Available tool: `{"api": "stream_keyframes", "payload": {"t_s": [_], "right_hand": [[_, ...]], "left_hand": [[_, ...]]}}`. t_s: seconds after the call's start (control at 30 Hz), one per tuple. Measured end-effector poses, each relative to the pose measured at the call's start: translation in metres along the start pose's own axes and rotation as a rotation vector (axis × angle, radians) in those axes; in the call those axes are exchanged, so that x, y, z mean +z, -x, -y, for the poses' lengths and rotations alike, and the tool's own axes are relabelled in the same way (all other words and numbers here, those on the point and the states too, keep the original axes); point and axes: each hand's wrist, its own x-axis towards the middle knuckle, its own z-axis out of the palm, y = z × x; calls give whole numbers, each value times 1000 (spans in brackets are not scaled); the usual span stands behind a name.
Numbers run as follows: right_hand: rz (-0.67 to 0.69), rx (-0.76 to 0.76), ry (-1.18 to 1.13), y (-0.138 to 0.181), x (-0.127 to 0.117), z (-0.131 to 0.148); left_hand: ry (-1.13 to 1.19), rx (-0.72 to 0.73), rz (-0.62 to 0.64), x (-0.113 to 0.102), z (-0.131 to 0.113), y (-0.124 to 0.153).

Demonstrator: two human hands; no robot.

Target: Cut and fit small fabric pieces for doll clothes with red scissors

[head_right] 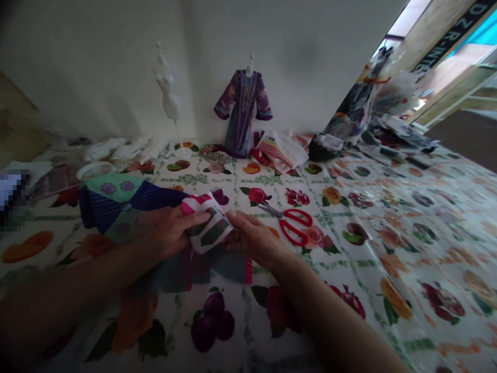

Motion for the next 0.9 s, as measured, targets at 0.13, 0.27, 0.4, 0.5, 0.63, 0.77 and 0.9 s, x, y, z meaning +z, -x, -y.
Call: {"api": "stream_keyframes", "payload": {"t_s": [0.13,0.27,0.4,0.5,0.63,0.77,0.9], "right_hand": [[10,-37,15,3,4,3],[-33,-170,-8,6,5,8],[-34,-282,-88,9,7,10],[-38,-317,-155,10,12,12],[8,-378,-210,11,19,15],[30,-381,-211,14,21,16],[19,-367,-165,22,24,19]], "left_hand": [[-6,-17,7,3,-3,2],[-4,-92,1,5,-7,4],[83,-100,-62,0,-12,-1],[160,-64,-138,-8,-15,-8],[200,-73,-191,-13,-13,-13],[148,-216,-82,-9,-9,-10],[26,-383,167,-5,-7,1]]}}
